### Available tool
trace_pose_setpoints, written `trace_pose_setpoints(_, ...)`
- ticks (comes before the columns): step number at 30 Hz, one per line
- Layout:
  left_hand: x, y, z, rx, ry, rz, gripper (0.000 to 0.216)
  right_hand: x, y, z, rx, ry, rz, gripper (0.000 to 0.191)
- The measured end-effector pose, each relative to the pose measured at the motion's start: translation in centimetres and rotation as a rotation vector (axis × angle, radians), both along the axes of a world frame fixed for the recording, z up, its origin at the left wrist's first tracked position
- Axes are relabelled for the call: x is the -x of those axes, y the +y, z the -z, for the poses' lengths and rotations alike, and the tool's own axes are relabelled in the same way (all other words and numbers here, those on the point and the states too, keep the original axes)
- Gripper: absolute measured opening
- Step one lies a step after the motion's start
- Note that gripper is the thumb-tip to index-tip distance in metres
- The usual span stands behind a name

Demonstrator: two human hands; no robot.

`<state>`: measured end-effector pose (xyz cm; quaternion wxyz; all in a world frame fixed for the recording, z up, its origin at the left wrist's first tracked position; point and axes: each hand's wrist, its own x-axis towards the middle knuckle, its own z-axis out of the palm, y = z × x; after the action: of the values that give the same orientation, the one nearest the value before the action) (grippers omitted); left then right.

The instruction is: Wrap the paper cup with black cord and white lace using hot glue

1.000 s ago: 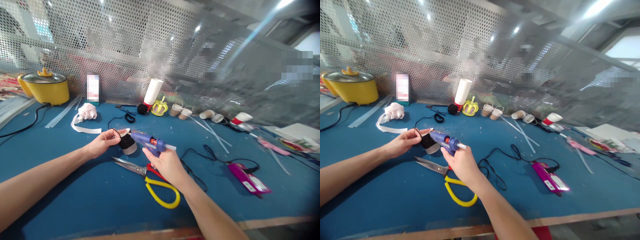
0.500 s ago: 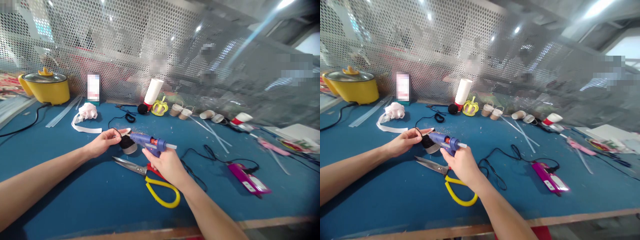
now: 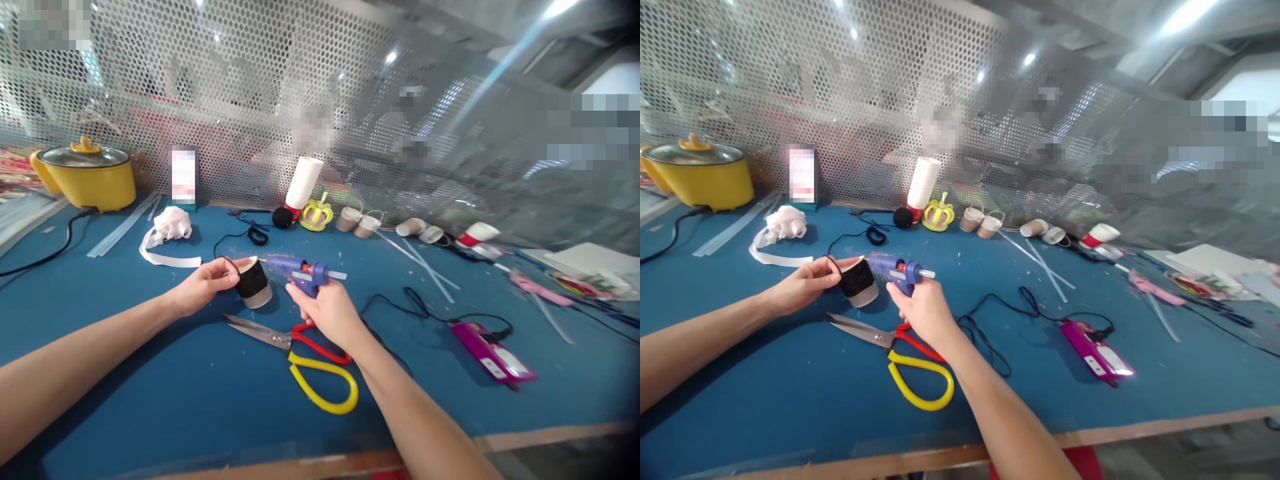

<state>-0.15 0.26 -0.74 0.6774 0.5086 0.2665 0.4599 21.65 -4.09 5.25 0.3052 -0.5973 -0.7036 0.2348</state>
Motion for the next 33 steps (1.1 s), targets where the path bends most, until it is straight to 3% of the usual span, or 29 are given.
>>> trace_pose_setpoints(6,0.0,0.0,0.1,-0.016,-0.003,0.000,0.015,-0.2,0.7,0.4,0.009,0.071,-0.015,0.025)
trace_pose_setpoints(10,-0.1,0.0,-0.1,-0.024,-0.002,-0.002,0.017,-0.9,1.5,0.7,0.117,0.223,-0.056,0.025)
trace_pose_setpoints(14,0.1,-0.2,-0.6,-0.022,0.022,0.003,0.021,-1.8,3.3,1.0,0.131,0.354,0.050,0.020)
trace_pose_setpoints(17,0.4,-0.2,-1.2,-0.053,0.055,0.014,0.022,-2.5,5.1,1.5,0.082,0.275,0.153,0.016)
trace_pose_setpoints(24,0.9,-0.6,-2.4,-0.218,0.240,0.057,0.021,-3.1,8.9,3.8,0.127,-0.001,0.249,0.030)
trace_pose_setpoints(27,0.9,-0.7,-2.8,-0.336,0.345,0.050,0.016,-2.7,9.0,3.0,0.059,-0.129,0.256,0.025)
trace_pose_setpoints(30,0.8,-0.8,-3.0,-0.413,0.411,0.042,0.013,-1.0,7.8,0.8,-0.081,-0.214,0.236,0.018)
trace_pose_setpoints(32,0.7,-0.8,-3.0,-0.447,0.426,0.039,0.012,1.0,6.4,-0.9,-0.158,-0.230,0.116,0.019)
trace_pose_setpoints(33,0.7,-0.8,-3.0,-0.462,0.436,0.039,0.012,2.1,5.7,-1.8,-0.213,-0.228,-0.063,0.022)
